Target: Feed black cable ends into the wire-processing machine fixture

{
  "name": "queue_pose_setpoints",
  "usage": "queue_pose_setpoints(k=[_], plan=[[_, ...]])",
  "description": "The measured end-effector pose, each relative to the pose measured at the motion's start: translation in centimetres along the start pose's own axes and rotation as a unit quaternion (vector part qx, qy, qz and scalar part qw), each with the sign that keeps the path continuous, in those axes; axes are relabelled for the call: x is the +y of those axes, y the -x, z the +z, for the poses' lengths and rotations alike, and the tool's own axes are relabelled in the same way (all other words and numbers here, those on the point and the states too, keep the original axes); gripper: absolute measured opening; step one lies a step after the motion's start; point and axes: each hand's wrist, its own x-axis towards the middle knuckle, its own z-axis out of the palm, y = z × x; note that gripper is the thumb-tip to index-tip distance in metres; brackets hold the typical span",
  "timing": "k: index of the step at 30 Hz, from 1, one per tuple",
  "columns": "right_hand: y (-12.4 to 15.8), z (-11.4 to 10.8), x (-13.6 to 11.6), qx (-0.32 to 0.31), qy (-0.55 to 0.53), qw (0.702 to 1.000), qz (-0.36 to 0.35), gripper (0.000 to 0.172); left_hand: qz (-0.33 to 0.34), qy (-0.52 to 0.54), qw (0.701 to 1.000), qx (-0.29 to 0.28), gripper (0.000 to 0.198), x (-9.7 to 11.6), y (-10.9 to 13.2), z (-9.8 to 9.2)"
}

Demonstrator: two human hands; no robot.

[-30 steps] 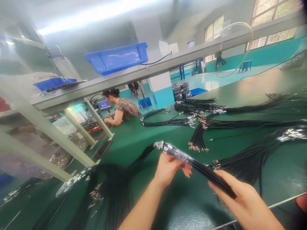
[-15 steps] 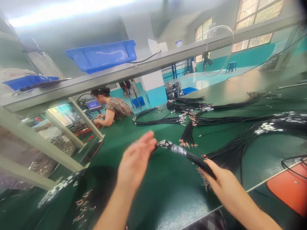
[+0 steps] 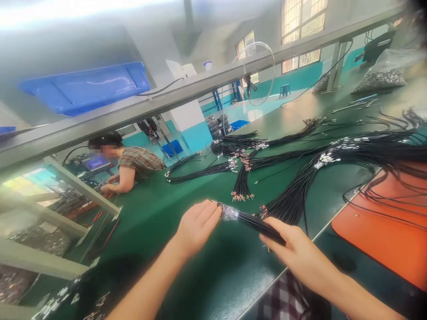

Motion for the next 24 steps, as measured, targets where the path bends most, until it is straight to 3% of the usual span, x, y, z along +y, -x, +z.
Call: queue_pose_setpoints(k=[6, 13, 17, 21, 24], plan=[[0.0, -0.3, -0.1, -0.010, -0.014, 1.000, 0.014, 0.021, 0.062, 0.010, 0.996, -0.065, 0.015, 0.4, -2.3, -2.2], [0.1, 1.2, 0.1, -0.006, 0.060, 0.997, -0.049, 0.011, -0.001, 0.097, 0.994, -0.046, 0.019, 3.0, -3.7, -1.1], [0.1, 1.4, 0.9, 0.013, 0.080, 0.996, -0.047, 0.013, -0.039, 0.124, 0.990, -0.052, 0.021, 3.6, -5.6, -2.4], [0.4, 0.5, 0.8, 0.015, 0.073, 0.996, -0.045, 0.017, -0.019, 0.107, 0.981, -0.160, 0.017, 2.4, -5.5, -3.5], [0.6, 0.1, 0.2, -0.001, 0.052, 0.998, -0.046, 0.017, -0.004, 0.114, 0.965, -0.236, 0.024, 1.1, -4.7, -3.1]])
